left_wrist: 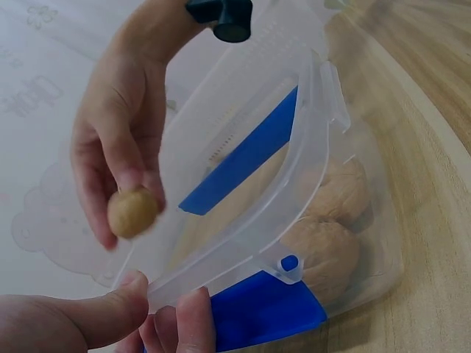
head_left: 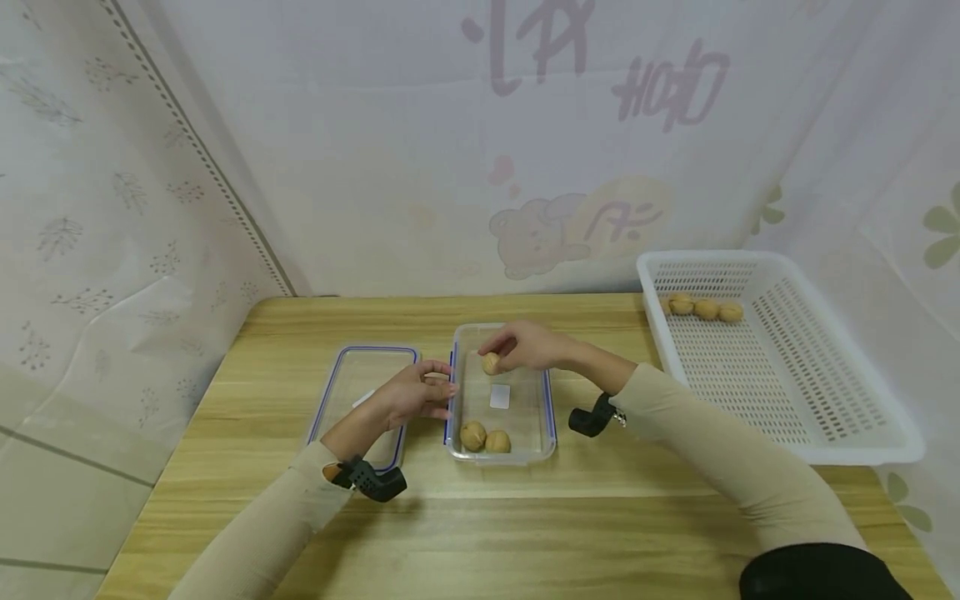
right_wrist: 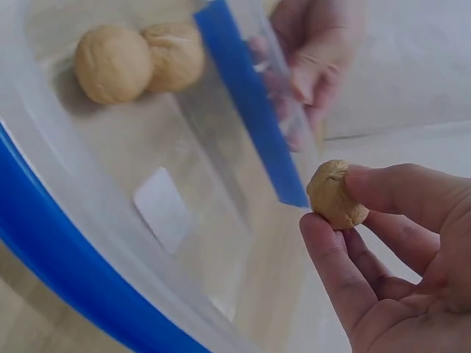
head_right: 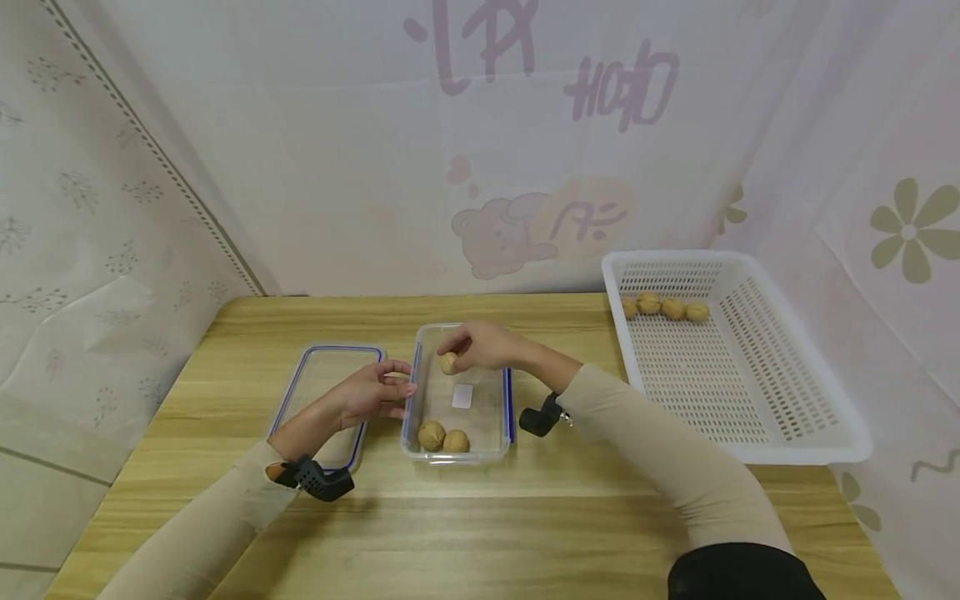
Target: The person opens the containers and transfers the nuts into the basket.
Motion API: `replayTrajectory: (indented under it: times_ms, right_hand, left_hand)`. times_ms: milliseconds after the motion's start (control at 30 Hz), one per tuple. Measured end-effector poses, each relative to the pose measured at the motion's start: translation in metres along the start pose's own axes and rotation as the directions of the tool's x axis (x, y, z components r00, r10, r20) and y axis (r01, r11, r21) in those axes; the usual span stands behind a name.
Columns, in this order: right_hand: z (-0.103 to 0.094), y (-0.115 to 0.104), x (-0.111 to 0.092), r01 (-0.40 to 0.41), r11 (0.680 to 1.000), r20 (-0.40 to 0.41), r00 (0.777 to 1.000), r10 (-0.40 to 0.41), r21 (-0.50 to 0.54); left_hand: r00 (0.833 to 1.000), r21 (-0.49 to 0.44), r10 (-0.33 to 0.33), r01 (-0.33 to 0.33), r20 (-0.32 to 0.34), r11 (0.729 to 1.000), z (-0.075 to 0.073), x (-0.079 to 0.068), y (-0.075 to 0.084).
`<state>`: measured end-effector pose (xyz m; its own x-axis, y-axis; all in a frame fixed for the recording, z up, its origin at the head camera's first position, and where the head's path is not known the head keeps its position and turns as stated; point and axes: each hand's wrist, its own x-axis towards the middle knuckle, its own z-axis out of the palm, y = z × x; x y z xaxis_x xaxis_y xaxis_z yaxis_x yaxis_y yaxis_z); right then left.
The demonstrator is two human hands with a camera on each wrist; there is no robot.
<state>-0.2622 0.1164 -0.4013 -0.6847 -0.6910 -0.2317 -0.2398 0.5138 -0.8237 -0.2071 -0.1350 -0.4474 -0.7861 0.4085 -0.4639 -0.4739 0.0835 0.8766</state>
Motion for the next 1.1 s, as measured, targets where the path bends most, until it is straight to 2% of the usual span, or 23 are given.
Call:
replayTrajectory:
  times_ms: [200, 367, 533, 733, 933, 1100]
  right_hand:
    - [-0.023, -0.002, -0.018, 0.002, 0.997, -0.052, 0.999, 0.001, 0.072]
    - [-0.046, -0.002, -0.038, 0.014, 0.998, -0.113, 0.994, -0.007, 0.061]
    - [-0.071, -0.004, -0.059, -0.031, 0.999, -0.175, 0.984, 0.036, 0.036]
    - [-0.101, 0.001, -0.085, -0.075, 0.997, -0.25, 0.965, 0.081, 0.036]
    - [-0.126, 0.008, -0.111, -0.109, 0.994, -0.345, 0.933, 0.107, 0.015]
    - [-0.14, 0.017, -0.132, -0.159, 0.987, -0.37, 0.916, 0.157, 0.024]
  left_hand:
    - [1.0, -0.007, -0.003, 0.003, 0.001, 1.0, 0.0, 0.0, 0.0]
    - [1.0, -0.009, -0.006, 0.006, 0.005, 1.0, -0.001, 0.0, 0.0]
    - [1.0, -0.014, -0.006, 0.006, 0.008, 1.0, -0.001, 0.0, 0.0]
    - [1.0, 0.0, -0.011, 0.011, 0.004, 1.0, -0.001, 0.001, 0.001]
    - [1.0, 0.004, -0.013, 0.013, 0.003, 1.0, -0.001, 0.003, 0.001]
    - [1.0, -0.001, -0.01, 0.01, 0.008, 1.0, -0.001, 0.001, 0.001]
